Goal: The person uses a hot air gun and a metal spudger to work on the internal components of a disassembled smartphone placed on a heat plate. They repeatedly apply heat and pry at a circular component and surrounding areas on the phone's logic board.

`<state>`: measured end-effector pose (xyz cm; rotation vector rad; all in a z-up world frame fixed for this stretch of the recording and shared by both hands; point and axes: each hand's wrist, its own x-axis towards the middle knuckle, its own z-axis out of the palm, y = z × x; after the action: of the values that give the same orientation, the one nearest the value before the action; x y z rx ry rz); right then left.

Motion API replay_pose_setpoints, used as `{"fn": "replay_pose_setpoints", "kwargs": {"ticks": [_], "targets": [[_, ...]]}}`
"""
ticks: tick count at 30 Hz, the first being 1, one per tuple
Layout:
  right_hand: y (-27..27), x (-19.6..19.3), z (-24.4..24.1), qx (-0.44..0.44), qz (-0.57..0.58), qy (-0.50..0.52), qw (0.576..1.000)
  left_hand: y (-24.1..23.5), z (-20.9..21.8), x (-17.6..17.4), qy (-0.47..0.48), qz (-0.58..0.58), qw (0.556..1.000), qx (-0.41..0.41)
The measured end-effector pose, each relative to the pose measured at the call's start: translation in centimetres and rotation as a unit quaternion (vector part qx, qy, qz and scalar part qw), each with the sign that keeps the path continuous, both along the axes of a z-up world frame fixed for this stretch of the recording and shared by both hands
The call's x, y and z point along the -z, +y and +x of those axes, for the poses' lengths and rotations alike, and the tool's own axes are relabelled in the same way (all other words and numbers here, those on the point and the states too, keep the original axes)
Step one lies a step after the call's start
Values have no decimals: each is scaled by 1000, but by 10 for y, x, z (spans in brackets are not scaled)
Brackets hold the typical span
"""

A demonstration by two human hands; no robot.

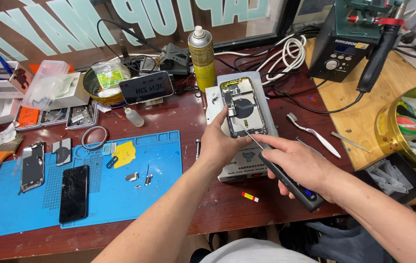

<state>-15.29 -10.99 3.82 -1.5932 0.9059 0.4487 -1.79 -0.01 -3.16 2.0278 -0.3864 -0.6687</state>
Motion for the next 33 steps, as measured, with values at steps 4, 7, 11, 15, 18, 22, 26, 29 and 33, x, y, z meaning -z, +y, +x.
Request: {"fn": "replay_pose_setpoints", "kwargs": {"ticks": [4, 7, 11, 15, 18, 22, 26, 29, 33], "targets": [[1, -1, -1, 12, -4, -3, 1000, 0, -5, -7, 45, -27, 998, -21], [0, 1, -1, 5, -2, -5, 1000, -2, -8, -10, 54, -25, 998, -23], [-1, 4, -2, 3, 2, -6, 1000, -2, -9, -13, 72, -17, 997, -31], [-9, 3, -3, 1, 5, -1, 1000, -4, -11, -14, 94, -20, 995, -41], [-13, 3, -5, -13, -3, -4, 1000, -4, -10, -13, 89, -1, 995, -40], [-15, 8, -6, -26, 1, -12, 1000, -6, -11, -11, 88, -23, 995, -33], [-15, 11, -5, -34, 1, -18, 999, -3, -9, -12, 86, 1, 996, -35], [-18, 9, -5, -33, -5, -12, 999, -5, -10, -13, 100, -13, 994, -37], [-16, 7, -2, -24, -13, 0, 1000, -4, -11, -15, 92, -6, 995, -40]]}}
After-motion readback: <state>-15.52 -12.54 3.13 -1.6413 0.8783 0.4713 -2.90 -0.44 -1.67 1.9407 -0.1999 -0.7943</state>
